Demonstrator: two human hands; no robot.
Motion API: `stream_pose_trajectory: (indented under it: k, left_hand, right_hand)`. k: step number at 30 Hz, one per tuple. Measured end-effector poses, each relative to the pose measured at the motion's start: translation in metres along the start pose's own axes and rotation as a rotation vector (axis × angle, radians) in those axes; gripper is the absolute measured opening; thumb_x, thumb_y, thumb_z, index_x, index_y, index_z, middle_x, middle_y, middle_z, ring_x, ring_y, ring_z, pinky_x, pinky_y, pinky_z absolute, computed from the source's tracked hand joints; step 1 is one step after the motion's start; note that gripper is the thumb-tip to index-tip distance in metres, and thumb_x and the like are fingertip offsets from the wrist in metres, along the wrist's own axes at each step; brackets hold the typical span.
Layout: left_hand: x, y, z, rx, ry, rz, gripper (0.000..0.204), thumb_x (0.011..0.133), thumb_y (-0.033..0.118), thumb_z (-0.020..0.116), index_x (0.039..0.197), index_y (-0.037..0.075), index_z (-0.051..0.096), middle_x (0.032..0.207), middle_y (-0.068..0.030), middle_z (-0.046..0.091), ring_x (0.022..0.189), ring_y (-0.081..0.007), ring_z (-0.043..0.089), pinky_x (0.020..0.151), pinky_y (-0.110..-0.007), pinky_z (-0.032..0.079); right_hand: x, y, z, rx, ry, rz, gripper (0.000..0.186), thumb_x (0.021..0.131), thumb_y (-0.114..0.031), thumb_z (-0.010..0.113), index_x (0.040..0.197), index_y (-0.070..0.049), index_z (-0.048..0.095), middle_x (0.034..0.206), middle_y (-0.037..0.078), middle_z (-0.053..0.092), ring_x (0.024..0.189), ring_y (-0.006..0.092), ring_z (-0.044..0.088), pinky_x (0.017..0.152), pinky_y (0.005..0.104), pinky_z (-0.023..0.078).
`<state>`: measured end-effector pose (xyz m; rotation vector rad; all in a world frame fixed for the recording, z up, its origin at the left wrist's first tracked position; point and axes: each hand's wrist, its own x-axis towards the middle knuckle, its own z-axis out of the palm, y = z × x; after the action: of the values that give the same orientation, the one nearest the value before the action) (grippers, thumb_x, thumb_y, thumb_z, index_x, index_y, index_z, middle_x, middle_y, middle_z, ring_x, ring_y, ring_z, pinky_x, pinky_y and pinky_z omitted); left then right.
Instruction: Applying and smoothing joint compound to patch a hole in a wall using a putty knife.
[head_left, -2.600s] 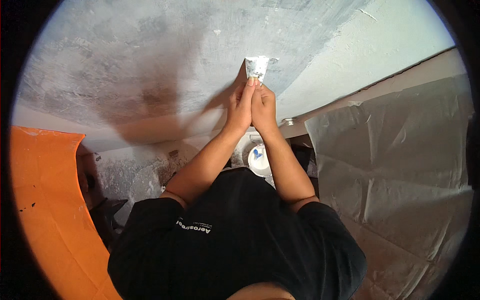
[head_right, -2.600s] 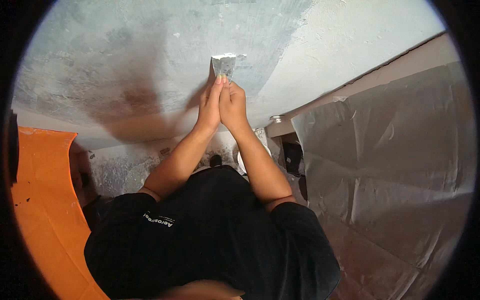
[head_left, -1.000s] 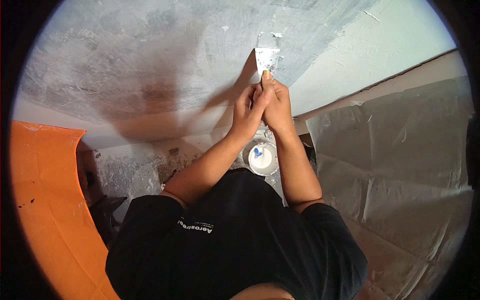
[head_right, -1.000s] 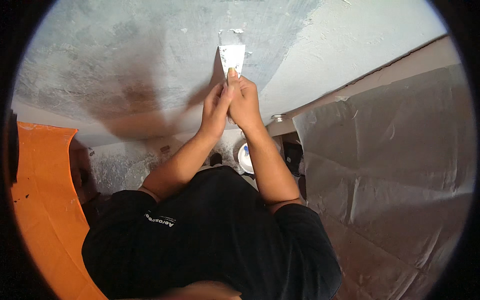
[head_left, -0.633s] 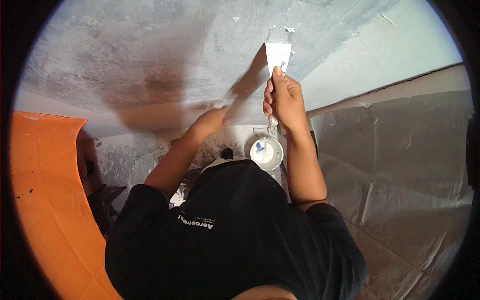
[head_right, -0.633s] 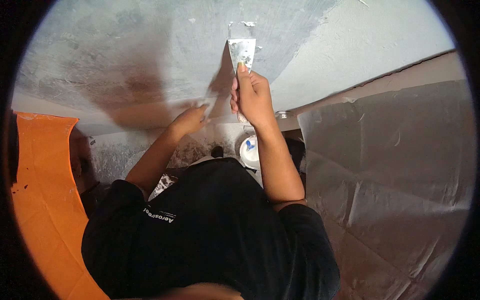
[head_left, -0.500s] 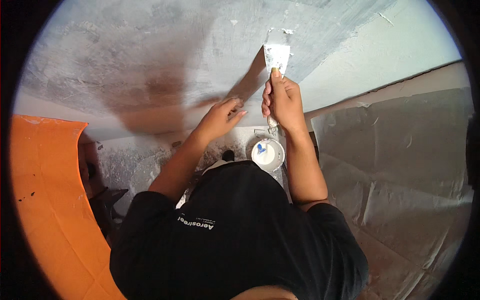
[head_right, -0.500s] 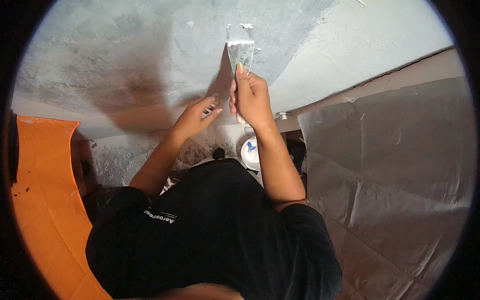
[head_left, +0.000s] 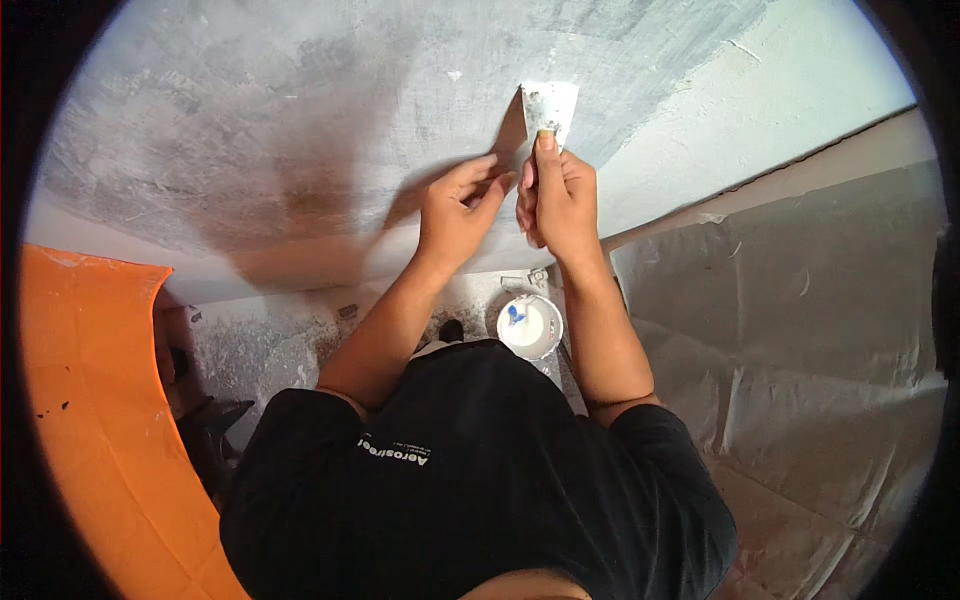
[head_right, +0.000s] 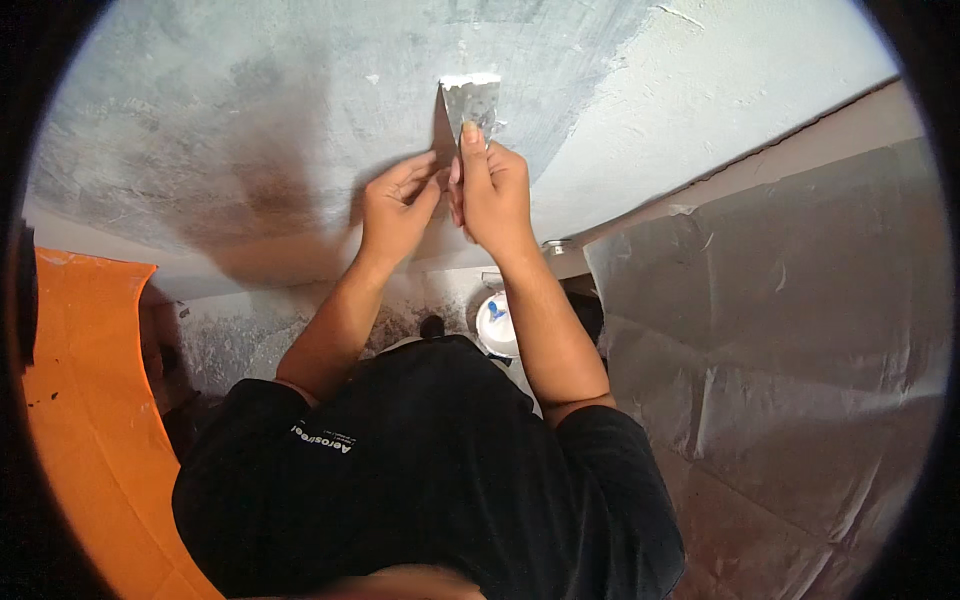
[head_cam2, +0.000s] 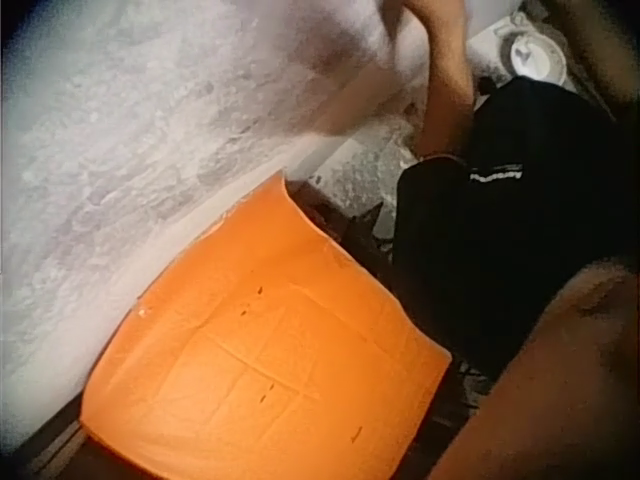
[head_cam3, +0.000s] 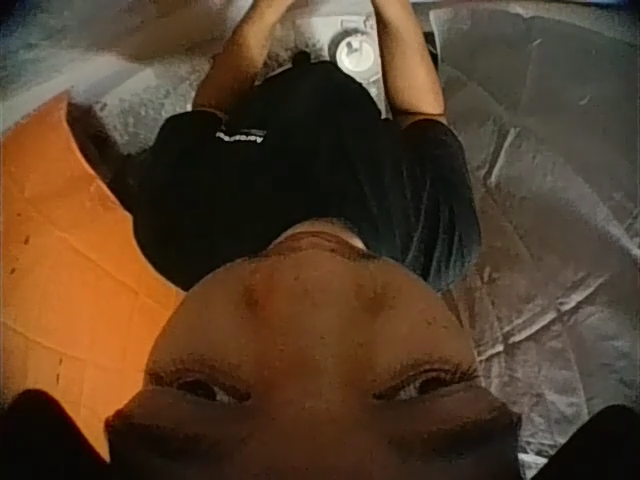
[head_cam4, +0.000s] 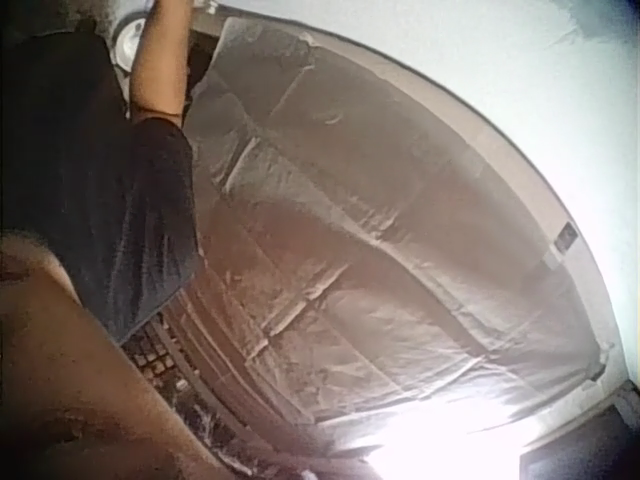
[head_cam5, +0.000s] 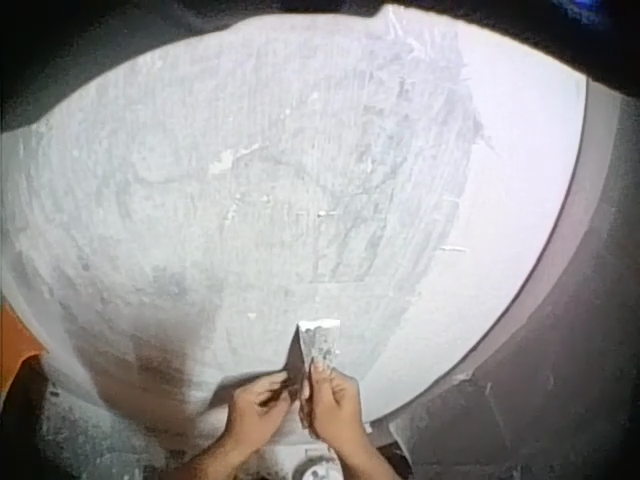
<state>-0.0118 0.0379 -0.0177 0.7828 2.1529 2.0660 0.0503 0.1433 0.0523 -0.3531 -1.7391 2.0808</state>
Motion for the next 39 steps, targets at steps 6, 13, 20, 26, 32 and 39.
stream_pose_trajectory:
  k: [6,13,20,26,32,39]
  left_hand:
    - [-0.006,0.026,0.001,-0.694,-0.233,-0.435,0.030,0.100,0.035,0.055,0.097,0.004,0.058,0.081,-0.0010,0.059,0.069,-0.0086,0.058,0.059,-0.024,0.048]
    - [-0.012,0.019,0.037,-0.423,-0.247,-0.097,0.036,0.099,0.042,0.052,0.111,0.008,0.052,0.101,-0.0007,0.054,0.086,-0.0108,0.054,0.070,-0.029,0.046]
    - [-0.024,0.052,0.043,-0.645,-0.071,-0.103,0.043,0.096,0.037,0.058,0.115,-0.002,0.055,0.112,-0.0062,0.058,0.104,-0.0109,0.052,0.088,-0.027,0.041]
    - [-0.049,0.062,0.035,-0.829,-0.107,-0.265,0.028,0.094,0.026,0.065,0.104,0.006,0.048,0.093,0.0014,0.048,0.089,-0.0070,0.048,0.084,-0.024,0.040]
    - [-0.047,0.081,0.026,-0.850,-0.218,-0.214,0.028,0.094,0.021,0.063,0.106,0.005,0.044,0.101,-0.0013,0.046,0.093,-0.0076,0.048,0.081,-0.022,0.042]
    - [-0.046,0.066,0.024,-0.677,-0.275,-0.259,0.027,0.099,0.030,0.056,0.107,0.007,0.044,0.096,0.0010,0.047,0.088,-0.0060,0.046,0.075,-0.024,0.043]
  right_hand:
    - [-0.004,0.024,-0.006,0.017,0.011,0.019,0.051,0.105,-0.038,0.043,0.064,-0.007,0.046,0.047,0.002,0.043,0.033,0.0105,0.040,0.033,0.0264,0.032]
    - [0.012,0.022,-0.008,-0.144,0.062,-0.176,0.054,0.103,-0.039,0.047,0.061,-0.005,0.051,0.052,0.000,0.048,0.045,0.0074,0.042,0.041,0.0266,0.033]
    - [0.004,0.002,0.001,-0.094,0.085,-0.089,0.056,0.102,-0.036,0.050,0.057,-0.004,0.051,0.054,-0.002,0.048,0.053,0.0065,0.040,0.048,0.0270,0.034]
    - [-0.020,-0.015,-0.007,0.333,-0.173,0.224,0.030,0.100,-0.027,0.052,0.085,-0.002,0.059,0.064,-0.001,0.052,0.055,0.0089,0.045,0.053,0.0220,0.038]
    - [-0.018,-0.035,-0.008,0.463,-0.173,0.258,0.030,0.101,-0.024,0.050,0.082,-0.001,0.056,0.064,0.002,0.052,0.052,0.0094,0.046,0.050,0.0238,0.038]
    - [-0.032,-0.029,-0.018,0.255,-0.164,0.139,0.035,0.102,-0.024,0.043,0.104,0.005,0.062,0.069,0.003,0.055,0.060,0.0107,0.050,0.057,0.0240,0.042]
